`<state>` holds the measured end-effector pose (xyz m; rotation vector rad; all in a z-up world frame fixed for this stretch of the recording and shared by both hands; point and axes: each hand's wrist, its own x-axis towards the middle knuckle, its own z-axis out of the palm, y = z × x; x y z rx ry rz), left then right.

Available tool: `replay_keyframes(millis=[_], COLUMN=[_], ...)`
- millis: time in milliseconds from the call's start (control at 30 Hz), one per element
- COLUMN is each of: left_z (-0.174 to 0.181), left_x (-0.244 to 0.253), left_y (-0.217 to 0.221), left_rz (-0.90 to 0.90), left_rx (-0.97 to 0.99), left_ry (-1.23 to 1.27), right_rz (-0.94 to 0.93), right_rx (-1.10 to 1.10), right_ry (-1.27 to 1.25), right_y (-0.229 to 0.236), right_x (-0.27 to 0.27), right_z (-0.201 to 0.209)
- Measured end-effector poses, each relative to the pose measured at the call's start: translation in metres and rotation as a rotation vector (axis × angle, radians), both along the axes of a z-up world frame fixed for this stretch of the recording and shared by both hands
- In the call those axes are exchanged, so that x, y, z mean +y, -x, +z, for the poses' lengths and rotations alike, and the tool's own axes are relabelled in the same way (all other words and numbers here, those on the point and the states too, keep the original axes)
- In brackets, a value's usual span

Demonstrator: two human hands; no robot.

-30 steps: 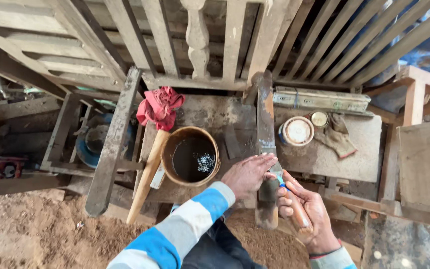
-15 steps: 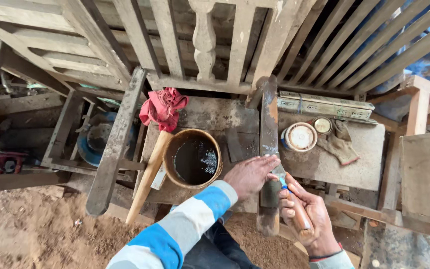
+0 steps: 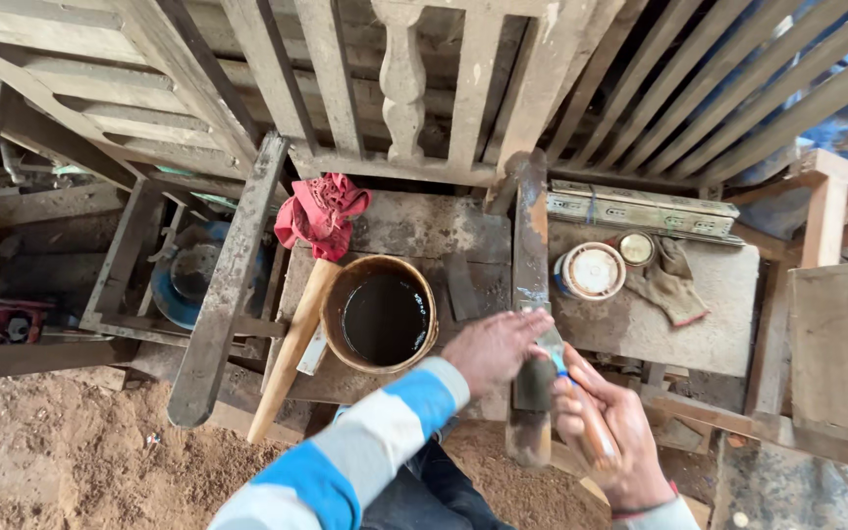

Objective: The person sharpens a metal chisel on a sharpening stone, repeatedly dipping the stone into a bucket of liquid and rubbing the chisel edge against the stone. The person occasionally inspects the chisel edge by hand.

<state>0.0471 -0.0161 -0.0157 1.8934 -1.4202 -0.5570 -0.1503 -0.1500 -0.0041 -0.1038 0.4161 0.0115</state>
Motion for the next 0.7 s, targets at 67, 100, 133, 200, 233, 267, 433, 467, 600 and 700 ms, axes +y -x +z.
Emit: replay_keyframes(millis=[67, 100, 133, 200, 233, 267, 433, 467, 600, 700], left_z=[0.002, 0.005, 0.009, 0.021, 0.025, 0.024, 0.001, -0.002, 0.028, 0.054], left_x=[0.004, 0.015, 0.03, 0.054, 0.064, 0.067, 0.039, 0.02, 0.004, 0.018], left_y=[0.0, 0.01, 0.03, 0.073, 0.093, 0.1, 0.044, 0.02, -0.034, -0.048], left_rz=[-0.018, -0.083, -0.148, -0.137, -0.142, -0.148, -0.162, -0.089, -0.165, 0.159], left_rx=[0.054, 0.009, -0.037, 0.008, 0.026, 0.044, -0.107, -0.088, -0.323, -0.218], left_ry=[0.001, -0.047, -0.095, -0.088, -0.047, -0.007, -0.099, -0.046, -0.048, 0.141], right_rz=[0.041, -0.007, -0.037, -0.03, -0.011, 0.009, -0.023, -0.029, 0.047, 0.236], right_rx=[-0.078, 0.055, 0.181, 0.338, 0.403, 0.453, 0.448, 0.409, 0.052, 0.531], right_ry=[-0.083, 0.034, 0.131, 0.239, 0.274, 0.296, 0.443, 0.471, 0.215, 1.133], right_y=[0.001, 0.019, 0.037, 0.057, 0.067, 0.072, 0.019, -0.002, -0.055, -0.019], right_x=[0.001, 0.012, 0.025, 0.044, 0.056, 0.063, 0.042, 0.03, -0.002, 0.003], right_z=[-0.006, -0.004, -0.002, 0.002, 0.007, 0.012, 0.031, 0.032, 0.036, 0.063])
